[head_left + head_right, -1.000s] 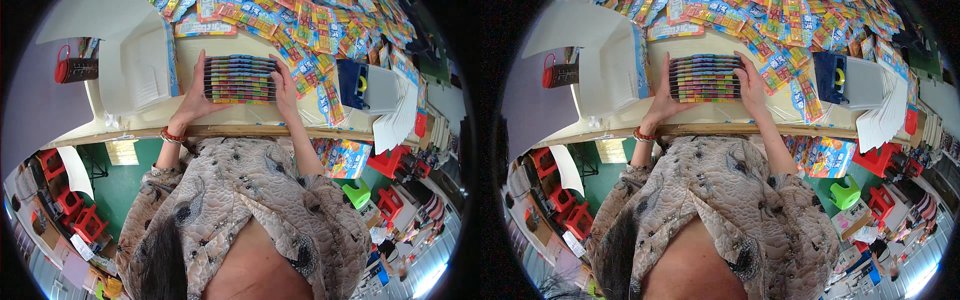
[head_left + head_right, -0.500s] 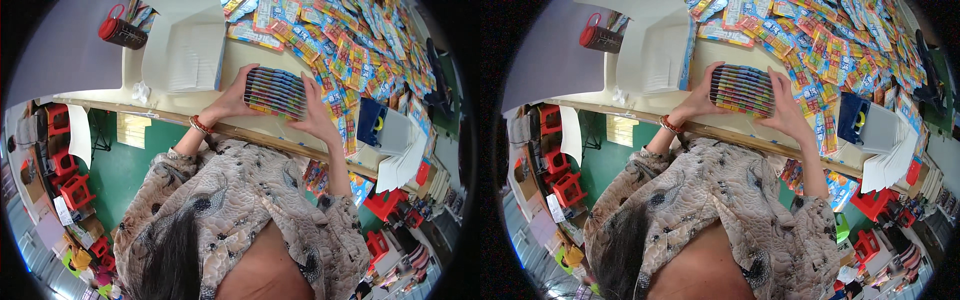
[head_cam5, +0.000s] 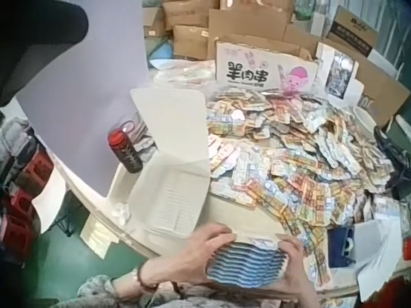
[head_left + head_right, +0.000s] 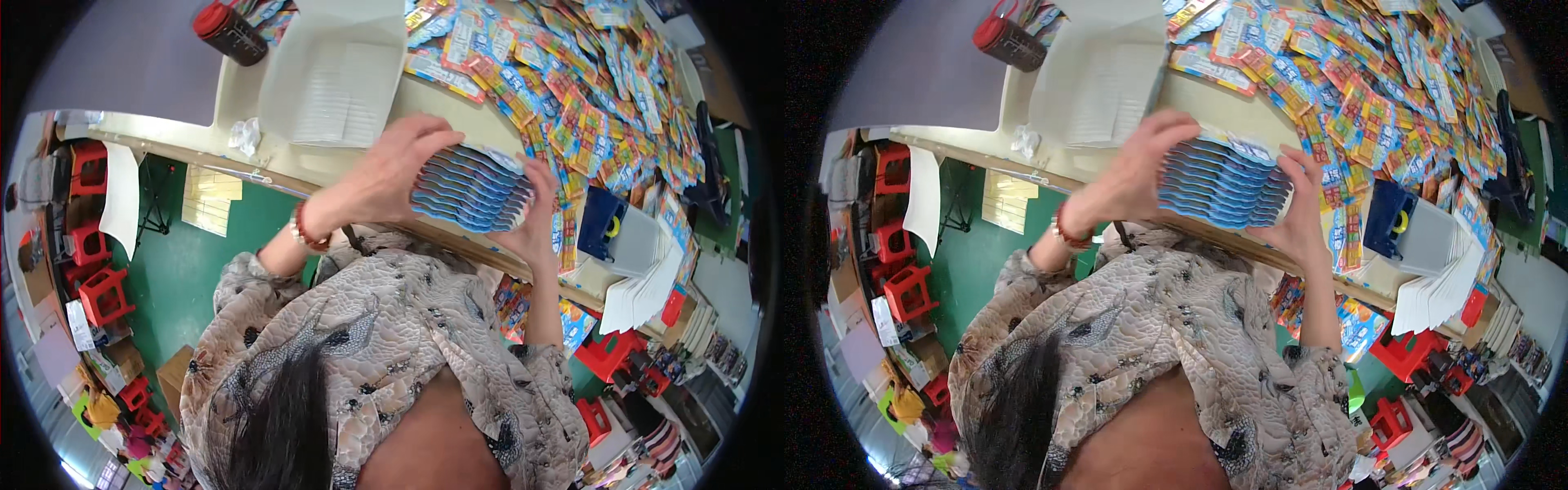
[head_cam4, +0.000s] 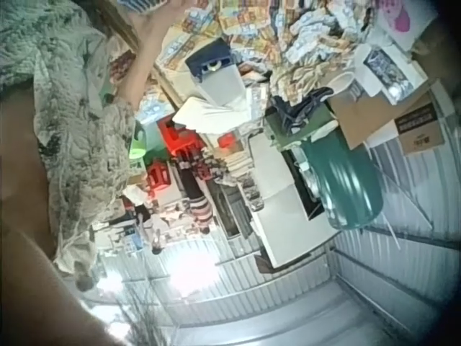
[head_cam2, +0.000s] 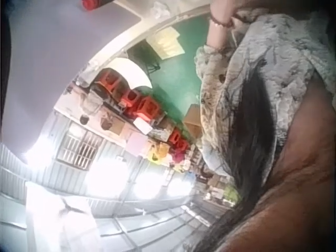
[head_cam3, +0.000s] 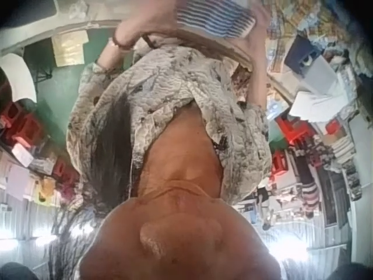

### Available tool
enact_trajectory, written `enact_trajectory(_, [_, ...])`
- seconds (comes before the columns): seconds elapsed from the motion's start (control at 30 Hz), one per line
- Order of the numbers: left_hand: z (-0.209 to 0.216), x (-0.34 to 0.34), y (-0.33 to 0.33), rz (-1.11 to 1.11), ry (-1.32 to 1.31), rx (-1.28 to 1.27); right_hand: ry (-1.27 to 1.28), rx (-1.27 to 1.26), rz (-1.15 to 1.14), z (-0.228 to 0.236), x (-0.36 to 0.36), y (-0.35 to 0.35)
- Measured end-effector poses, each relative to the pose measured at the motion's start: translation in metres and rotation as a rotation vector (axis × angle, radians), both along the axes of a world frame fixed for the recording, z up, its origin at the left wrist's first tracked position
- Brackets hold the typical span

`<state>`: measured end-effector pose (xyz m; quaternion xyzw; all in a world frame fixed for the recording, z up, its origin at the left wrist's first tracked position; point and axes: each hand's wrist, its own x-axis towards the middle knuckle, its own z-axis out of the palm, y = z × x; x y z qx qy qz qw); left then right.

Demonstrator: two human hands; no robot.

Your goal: The person sorts and packs individual colorful snack packets into cardboard display boxes by hand on a factory workbench.

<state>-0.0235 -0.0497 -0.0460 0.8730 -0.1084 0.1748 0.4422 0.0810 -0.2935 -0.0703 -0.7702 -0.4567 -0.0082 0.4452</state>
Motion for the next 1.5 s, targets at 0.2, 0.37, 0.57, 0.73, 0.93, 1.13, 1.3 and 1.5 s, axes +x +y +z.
enact_trajectory(0.2, [0.058, -0.012, 0.126, 0.093, -0.057, 0.103, -0.156, -0.033, 0.103, 0.067, 0.009, 0.121])
enact_trajectory(0.37, [0.014, 0.000, 0.170, -0.018, 0.194, 0.006, -0.056, -0.084, 0.166, 0.017, 0.031, 0.176])
enact_trajectory(0.57, [0.003, -0.008, 0.181, 0.044, 0.274, -0.023, -0.119, -0.224, 0.182, 0.020, 0.038, 0.188])
enact_trajectory(0.73, [0.007, -0.009, 0.188, 0.055, 0.281, 0.007, -0.069, -0.277, 0.207, 0.025, 0.042, 0.199])
enact_trajectory(0.93, [-0.008, -0.018, 0.165, 0.049, 0.260, 0.344, -0.128, -0.461, 0.184, 0.002, 0.017, 0.167])
enact_trajectory(1.13, [-0.009, -0.019, 0.155, 0.021, 0.297, 0.394, -0.326, -0.321, 0.169, 0.010, 0.000, 0.155])
enact_trajectory(1.3, [-0.008, -0.016, 0.154, 0.005, 0.329, 0.525, -0.291, -0.287, 0.239, 0.001, -0.004, 0.158])
enact_trajectory(1.5, [-0.005, -0.004, 0.163, 0.019, 0.658, 0.378, -0.459, -0.404, 0.341, 0.010, -0.005, 0.169])
